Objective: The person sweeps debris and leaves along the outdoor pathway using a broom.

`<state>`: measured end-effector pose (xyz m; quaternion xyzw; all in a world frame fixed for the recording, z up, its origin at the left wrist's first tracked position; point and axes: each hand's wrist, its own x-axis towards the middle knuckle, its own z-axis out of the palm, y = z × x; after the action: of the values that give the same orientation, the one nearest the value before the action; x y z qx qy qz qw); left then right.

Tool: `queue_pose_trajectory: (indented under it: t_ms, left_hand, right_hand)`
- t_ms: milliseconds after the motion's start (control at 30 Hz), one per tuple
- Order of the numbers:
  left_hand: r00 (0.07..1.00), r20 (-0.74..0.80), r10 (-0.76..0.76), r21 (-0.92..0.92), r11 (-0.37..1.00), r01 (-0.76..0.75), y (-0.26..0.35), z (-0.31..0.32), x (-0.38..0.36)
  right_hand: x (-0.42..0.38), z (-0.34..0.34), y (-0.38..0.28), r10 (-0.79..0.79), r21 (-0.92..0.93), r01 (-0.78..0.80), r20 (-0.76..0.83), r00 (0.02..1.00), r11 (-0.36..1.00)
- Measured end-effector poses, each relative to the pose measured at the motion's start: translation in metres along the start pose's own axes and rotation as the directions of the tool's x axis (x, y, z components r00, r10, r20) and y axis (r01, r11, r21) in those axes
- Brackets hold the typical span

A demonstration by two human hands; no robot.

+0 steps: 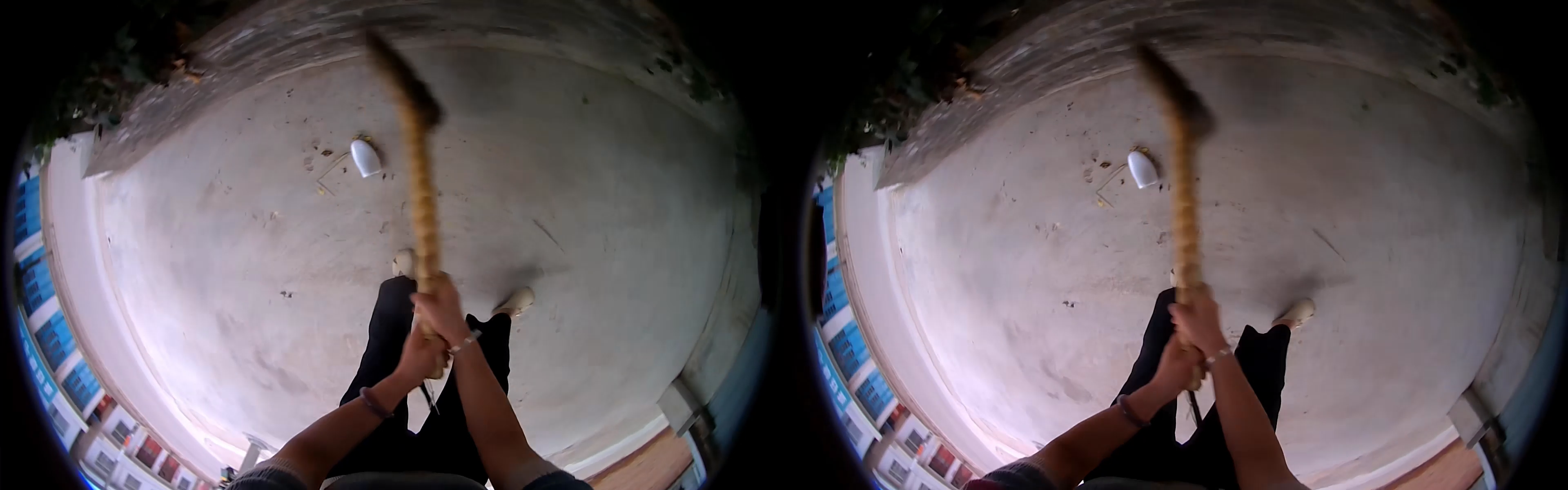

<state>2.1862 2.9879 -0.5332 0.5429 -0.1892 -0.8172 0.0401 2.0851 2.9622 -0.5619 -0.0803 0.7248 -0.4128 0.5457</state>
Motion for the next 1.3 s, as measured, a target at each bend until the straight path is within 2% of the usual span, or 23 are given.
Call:
queue_pose_trajectory:
  t_ms: [67, 133, 200, 233, 267, 333, 367, 400, 433, 467, 533, 600, 667, 733, 800, 900, 933, 1033, 1100, 1167, 1200, 1267, 1300]
  left_hand:
    - [0.984, 0.153, -0.095, 0.055, 0.995, 0.088, 0.002, 0.013, 0.000]
    - [0.928, 0.371, 0.020, 0.425, 0.885, -0.189, -0.029, -0.007, 0.037]
    - [0.912, 0.152, -0.382, 0.152, 0.920, 0.361, 0.017, 0.001, 0.044]
    - [0.932, 0.107, -0.347, 0.100, 0.936, 0.337, 0.012, -0.018, 0.037]
    - [0.949, 0.058, -0.309, 0.054, 0.950, 0.306, 0.001, -0.042, 0.029]
    - [0.970, -0.053, -0.239, -0.011, 0.971, 0.239, -0.013, -0.090, 0.013]
    - [0.958, -0.159, -0.238, -0.026, 0.971, 0.237, -0.004, -0.101, -0.005]
    - [0.936, -0.265, -0.233, -0.042, 0.972, 0.230, 0.007, -0.104, -0.025]
    - [0.960, -0.240, -0.142, -0.050, 0.990, 0.134, 0.009, -0.110, -0.031]
    - [0.976, -0.212, -0.045, -0.058, 0.998, 0.034, 0.013, -0.115, -0.035]
    - [0.967, -0.232, 0.104, -0.110, 0.985, -0.133, 0.013, -0.120, -0.044]
    - [0.925, -0.330, 0.188, -0.183, 0.948, -0.259, 0.000, -0.117, -0.054]
    - [0.941, -0.290, 0.174, -0.102, 0.972, -0.211, -0.022, -0.128, -0.068]
    - [0.994, -0.077, 0.074, 0.076, 0.995, -0.068, -0.043, -0.142, -0.088]
    - [0.996, 0.007, -0.085, 0.238, 0.968, 0.081, -0.056, -0.146, -0.098]
    - [0.932, 0.141, -0.334, 0.444, 0.863, 0.242, -0.073, -0.150, -0.094]
    - [0.899, 0.143, -0.414, 0.558, 0.784, 0.272, -0.081, -0.153, -0.087]
    - [0.852, 0.137, -0.505, 0.576, 0.741, 0.346, -0.094, -0.181, -0.077]
    - [0.829, 0.173, -0.532, 0.485, 0.778, 0.399, -0.109, -0.231, -0.081]
    - [0.869, -0.043, -0.492, 0.448, 0.768, 0.457, -0.096, -0.290, -0.121]
    - [0.875, -0.150, -0.460, 0.432, 0.766, 0.476, -0.081, -0.315, -0.138]
    - [0.912, -0.258, -0.319, 0.393, 0.828, 0.400, -0.062, -0.354, -0.166]
    - [0.926, -0.235, -0.296, 0.310, 0.880, 0.360, -0.049, -0.361, -0.172]
  right_hand:
    - [-0.008, -0.024, 0.013, 0.050, 0.047, -0.041, -0.202, 0.978, 0.998]
    - [0.003, -0.047, 0.033, 0.210, 0.211, -0.182, -0.119, 0.970, 0.960]
    - [0.019, -0.039, 0.044, 0.272, 0.265, -0.233, -0.121, 0.955, 0.936]
    - [0.032, -0.030, 0.072, 0.301, 0.195, -0.285, -0.058, 0.952, 0.938]
    - [0.038, -0.006, 0.079, 0.293, -0.205, -0.308, -0.101, 0.951, 0.929]
    - [0.024, 0.054, 0.094, 0.295, -0.148, -0.290, 0.013, 0.955, 0.946]
    - [0.025, 0.079, 0.109, 0.105, -0.448, 0.012, 0.235, 0.966, 0.894]
    - [0.026, 0.104, 0.125, -0.094, -0.601, 0.368, 0.437, 0.894, 0.709]
    - [0.013, 0.125, 0.100, 0.085, -0.300, -0.002, 0.263, 0.961, 0.954]
    - [0.000, 0.130, 0.049, 0.205, -0.184, -0.154, 0.302, 0.931, 0.971]
    - [0.001, 0.149, 0.047, 0.140, -0.078, -0.117, 0.505, 0.852, 0.990]
    - [-0.019, 0.155, 0.048, 0.089, -0.090, -0.055, 0.434, 0.896, 0.994]
    - [-0.043, 0.156, 0.060, -0.005, -0.086, 0.033, 0.308, 0.951, 0.996]
    - [-0.075, 0.140, 0.087, -0.131, -0.103, 0.146, 0.139, 0.982, 0.984]
    - [-0.107, 0.125, 0.110, 0.117, 0.160, -0.106, -0.060, 0.991, 0.981]
    - [-0.131, 0.102, 0.162, 0.216, 0.307, -0.118, -0.310, 0.926, 0.944]
    - [-0.139, 0.096, 0.180, 0.280, 0.355, -0.147, -0.358, 0.891, 0.923]
    - [-0.155, 0.106, 0.205, 0.405, 0.660, -0.119, -0.299, 0.864, 0.742]
    - [-0.152, 0.152, 0.246, 0.464, 0.544, -0.290, -0.213, 0.860, 0.787]
    - [-0.160, 0.229, 0.242, 0.511, 0.383, -0.411, -0.211, 0.833, 0.828]
    - [-0.161, 0.264, 0.233, 0.368, -0.135, -0.416, -0.281, 0.886, 0.899]
    - [-0.154, 0.336, 0.249, 0.097, -0.015, -0.100, -0.111, 0.989, 0.995]
    - [-0.156, 0.346, 0.217, 0.181, 0.103, -0.181, 0.008, 0.983, 0.978]
